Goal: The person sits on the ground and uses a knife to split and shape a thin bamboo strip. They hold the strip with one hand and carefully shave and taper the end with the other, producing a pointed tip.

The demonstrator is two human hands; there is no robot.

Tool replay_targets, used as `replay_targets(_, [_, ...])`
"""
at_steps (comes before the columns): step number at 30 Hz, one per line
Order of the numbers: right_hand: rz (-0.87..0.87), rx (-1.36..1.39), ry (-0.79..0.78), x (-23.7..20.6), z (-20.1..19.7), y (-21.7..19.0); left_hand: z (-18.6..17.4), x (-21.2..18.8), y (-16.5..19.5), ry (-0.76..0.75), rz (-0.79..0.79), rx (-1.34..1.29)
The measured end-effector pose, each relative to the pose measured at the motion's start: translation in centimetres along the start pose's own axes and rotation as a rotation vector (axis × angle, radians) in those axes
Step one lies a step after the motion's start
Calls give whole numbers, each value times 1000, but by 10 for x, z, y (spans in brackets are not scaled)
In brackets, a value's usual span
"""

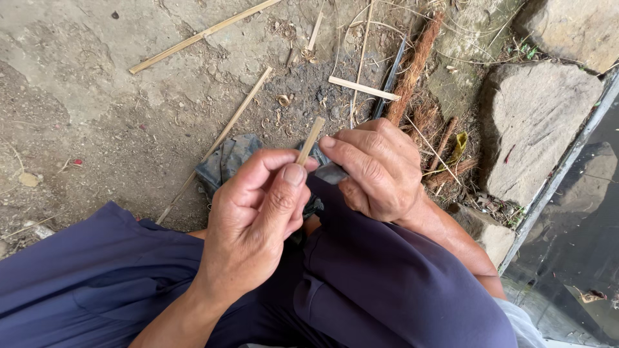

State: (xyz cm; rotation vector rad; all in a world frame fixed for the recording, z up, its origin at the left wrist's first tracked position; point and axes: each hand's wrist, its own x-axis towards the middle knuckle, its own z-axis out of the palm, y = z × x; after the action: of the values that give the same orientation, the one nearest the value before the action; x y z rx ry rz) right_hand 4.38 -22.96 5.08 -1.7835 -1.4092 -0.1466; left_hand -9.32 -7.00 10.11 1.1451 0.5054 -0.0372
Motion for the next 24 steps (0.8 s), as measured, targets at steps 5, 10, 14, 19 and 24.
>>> replay_targets(5, [-62, 4, -27, 6, -5, 1, 0, -2, 1, -58, -37, 6])
replay_targets(10, [-29, 5, -6, 2, -1, 0, -1, -3, 3, -87, -29, -45])
replay_targets(14, [635, 572, 190, -6, 4, -8, -1, -2, 4, -6, -54, 58])
replay_targets(19, [486, 703, 6, -11, -5, -4, 0, 2, 4, -38, -40, 59])
replay_targets(24, [256, 419, -10, -6, 5, 1, -1, 1, 3, -14, -46, 86])
